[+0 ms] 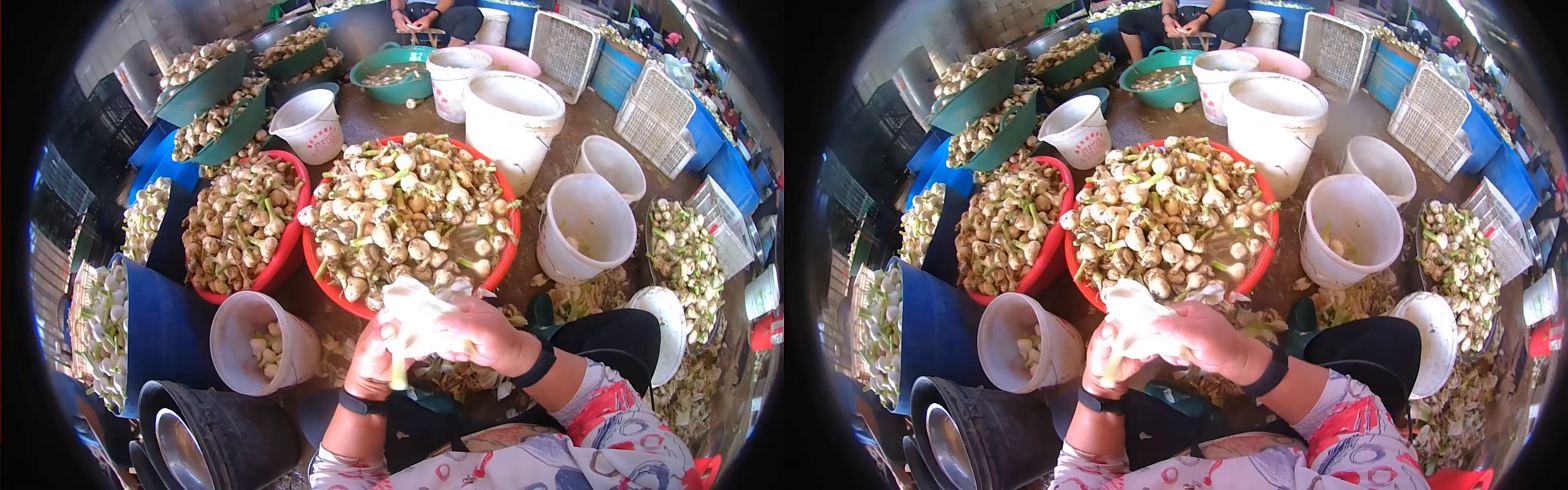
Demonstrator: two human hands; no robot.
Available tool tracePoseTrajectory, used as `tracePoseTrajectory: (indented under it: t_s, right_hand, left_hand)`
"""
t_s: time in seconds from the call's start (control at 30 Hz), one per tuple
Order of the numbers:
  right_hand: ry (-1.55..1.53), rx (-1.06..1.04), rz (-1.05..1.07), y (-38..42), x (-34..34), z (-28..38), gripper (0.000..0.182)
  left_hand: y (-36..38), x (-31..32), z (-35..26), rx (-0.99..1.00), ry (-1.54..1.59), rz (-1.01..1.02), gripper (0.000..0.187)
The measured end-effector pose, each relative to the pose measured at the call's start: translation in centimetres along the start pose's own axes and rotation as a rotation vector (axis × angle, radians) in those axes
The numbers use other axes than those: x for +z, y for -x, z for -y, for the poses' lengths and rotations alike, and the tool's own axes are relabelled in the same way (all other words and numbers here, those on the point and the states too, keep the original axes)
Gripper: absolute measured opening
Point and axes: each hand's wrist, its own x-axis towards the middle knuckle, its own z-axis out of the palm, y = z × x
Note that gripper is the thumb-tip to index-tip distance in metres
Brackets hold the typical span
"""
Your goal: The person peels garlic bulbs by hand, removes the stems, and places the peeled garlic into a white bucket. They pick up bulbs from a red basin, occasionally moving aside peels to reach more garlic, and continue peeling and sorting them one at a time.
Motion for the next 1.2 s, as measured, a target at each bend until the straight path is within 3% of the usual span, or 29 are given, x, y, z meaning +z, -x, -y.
tracePoseTrajectory:
  t_s: [0.07, 0.1, 0.13, 0.2, 0.27, 0.33, 0.47, 0.53, 0.57, 0.6, 0.67, 0.73, 0.77, 0.8, 0.87, 0.9, 1.0, 1.07, 1.1, 1.17, 1.2]
  right_hand:
    - [-0.375, -0.110, 0.073, 0.1, 0.1, 0.1, 0.018]
    - [-0.505, -0.106, -0.077, -0.1, 0.0, 0.7, 0.018]
    - [-0.632, -0.100, -0.233, -0.4, -0.2, 1.4, 0.017]
    - [-0.411, -0.285, 0.022, -1.3, -2.2, 1.4, 0.022]
    - [0.063, -0.284, -0.207, -0.7, -1.6, 1.5, 0.021]
    - [0.225, -0.289, -0.334, -1.0, -1.5, 0.7, 0.020]
    - [0.213, -0.271, -0.313, -0.9, -2.8, 1.6, 0.022]
    - [-0.022, -0.422, -0.370, -1.3, -3.0, 1.9, 0.021]
    - [-0.055, -0.435, -0.568, -2.2, -4.6, 2.5, 0.022]
    - [-0.205, -0.369, -0.501, -1.8, -9.1, 3.0, 0.026]
    - [1.220, -0.038, -0.739, -1.4, -10.3, 3.2, 0.033]
    - [1.798, 0.398, -0.580, -0.9, -9.4, 1.5, 0.041]
    - [1.837, 0.540, -0.472, -0.8, -7.9, 1.6, 0.051]
    - [1.736, 0.291, -0.430, -0.7, -8.7, 0.5, 0.043]
    - [0.987, -0.208, -0.475, -1.6, -4.5, 0.3, 0.028]
    - [0.987, -0.201, -0.470, -1.9, -3.1, 0.5, 0.028]
    - [1.302, -0.642, -0.179, -3.5, -2.4, 0.7, 0.018]
    - [1.333, -0.647, -0.208, -3.4, -2.5, 0.4, 0.012]
    - [1.331, -0.642, -0.206, -3.5, -2.3, 0.2, 0.012]
    - [1.433, -0.666, -0.372, -3.5, -1.6, 0.0, 0.008]
    - [1.371, -0.609, -0.555, -3.8, -3.0, 0.0, 0.009]
  left_hand:
    - [-0.6, -2.0, 0.2, 0.019, 0.070, 0.121, 0.050]
    - [-0.8, -2.9, 0.4, 0.024, 0.150, 0.237, 0.050]
    - [-0.7, -2.5, 0.4, 0.016, 0.239, 0.211, 0.050]
    - [-0.9, -2.0, 0.6, 0.017, 0.094, 0.118, 0.051]
    - [-1.0, -0.6, 1.1, -0.009, 0.123, -0.046, 0.050]
    - [-1.2, -1.7, 0.7, -0.208, -0.266, -0.119, 0.048]
    - [-1.2, -1.2, 1.6, -0.073, -0.511, -0.147, 0.049]
    - [-1.2, -1.4, 1.4, 0.002, -0.507, 0.015, 0.050]
    - [-1.5, -1.0, 2.0, 0.142, -0.623, 0.026, 0.051]
    - [-1.4, -1.1, 2.3, 0.142, -0.614, 0.026, 0.051]
    - [-1.6, -1.4, 2.3, 0.189, -0.511, 0.003, 0.051]
    - [-1.7, -1.8, 2.2, 0.196, -0.453, 0.040, 0.042]
    - [-2.1, -2.1, 2.3, 0.234, -0.312, -0.029, 0.037]
    - [-2.6, -2.3, 2.4, 0.279, -0.174, -0.094, 0.032]
    - [-3.1, -2.5, 2.6, 0.383, -0.316, -0.163, 0.027]
    - [-3.1, -2.9, 2.6, 0.365, -0.321, -0.204, 0.027]
    - [-3.5, -3.6, 2.6, 0.326, -0.271, -0.267, 0.034]
    - [-3.4, -2.7, 2.5, 0.264, -0.252, -0.313, 0.038]
    - [-3.1, -3.1, 2.4, 0.242, -0.390, -0.287, 0.045]
    - [-2.9, -3.2, 2.2, 0.261, -0.467, -0.221, 0.047]
    - [-2.8, -3.1, 2.1, 0.282, -0.545, -0.147, 0.049]
